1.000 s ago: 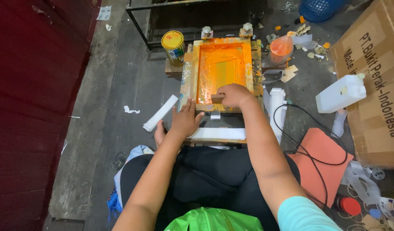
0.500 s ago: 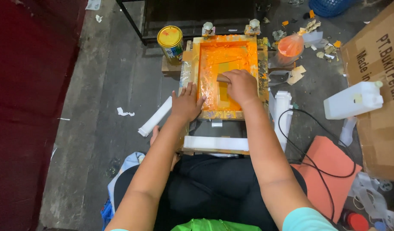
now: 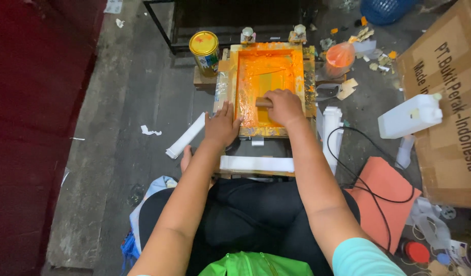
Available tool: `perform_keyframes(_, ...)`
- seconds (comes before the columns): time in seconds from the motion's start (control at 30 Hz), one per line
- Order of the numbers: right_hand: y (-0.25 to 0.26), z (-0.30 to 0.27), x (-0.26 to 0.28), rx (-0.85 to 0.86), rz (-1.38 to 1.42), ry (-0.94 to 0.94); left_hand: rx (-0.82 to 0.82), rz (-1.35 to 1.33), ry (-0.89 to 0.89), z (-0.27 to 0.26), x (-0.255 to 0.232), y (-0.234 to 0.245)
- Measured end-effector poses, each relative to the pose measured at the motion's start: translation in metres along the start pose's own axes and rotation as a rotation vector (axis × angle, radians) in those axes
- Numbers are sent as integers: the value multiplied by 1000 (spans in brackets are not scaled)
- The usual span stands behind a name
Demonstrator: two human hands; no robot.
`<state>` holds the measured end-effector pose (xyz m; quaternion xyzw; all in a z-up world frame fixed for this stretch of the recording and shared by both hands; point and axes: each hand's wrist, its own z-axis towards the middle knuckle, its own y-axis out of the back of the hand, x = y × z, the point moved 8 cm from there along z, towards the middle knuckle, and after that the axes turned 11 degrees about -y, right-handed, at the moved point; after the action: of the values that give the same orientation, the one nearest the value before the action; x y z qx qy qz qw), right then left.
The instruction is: The person sits on the floor and aligns a white strip under a screen printing frame. They use a squeegee to spread orange ink across the screen, then lift the strip to reveal the printed result.
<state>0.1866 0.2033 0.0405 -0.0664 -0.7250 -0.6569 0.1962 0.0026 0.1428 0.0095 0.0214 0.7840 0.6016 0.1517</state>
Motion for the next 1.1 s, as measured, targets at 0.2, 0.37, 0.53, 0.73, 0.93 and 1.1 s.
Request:
perform_keyframes(0.2, -7, -28, 10, 138, 6, -24, 54, 14, 0, -40, -4, -20)
perform_keyframes(0.37, 1, -49, 18, 204, 7, -23, 79, 75, -12, -58, -8, -27)
perform_keyframes(0.53, 8, -54, 22, 249, 21, -36, 86, 89, -10, -61, -12, -21)
perform_keyframes(0.73, 9, -40, 15, 226, 72, -88, 74, 19, -4, -46, -5, -20)
perform_keyframes(0.93, 18, -10, 8, 28, 130, -20, 55, -35, -16, -23, -8, 0)
perform_keyframes(1.1, 5, 16, -12, -136, 57, 68, 18, -41, -9, 7, 0, 7)
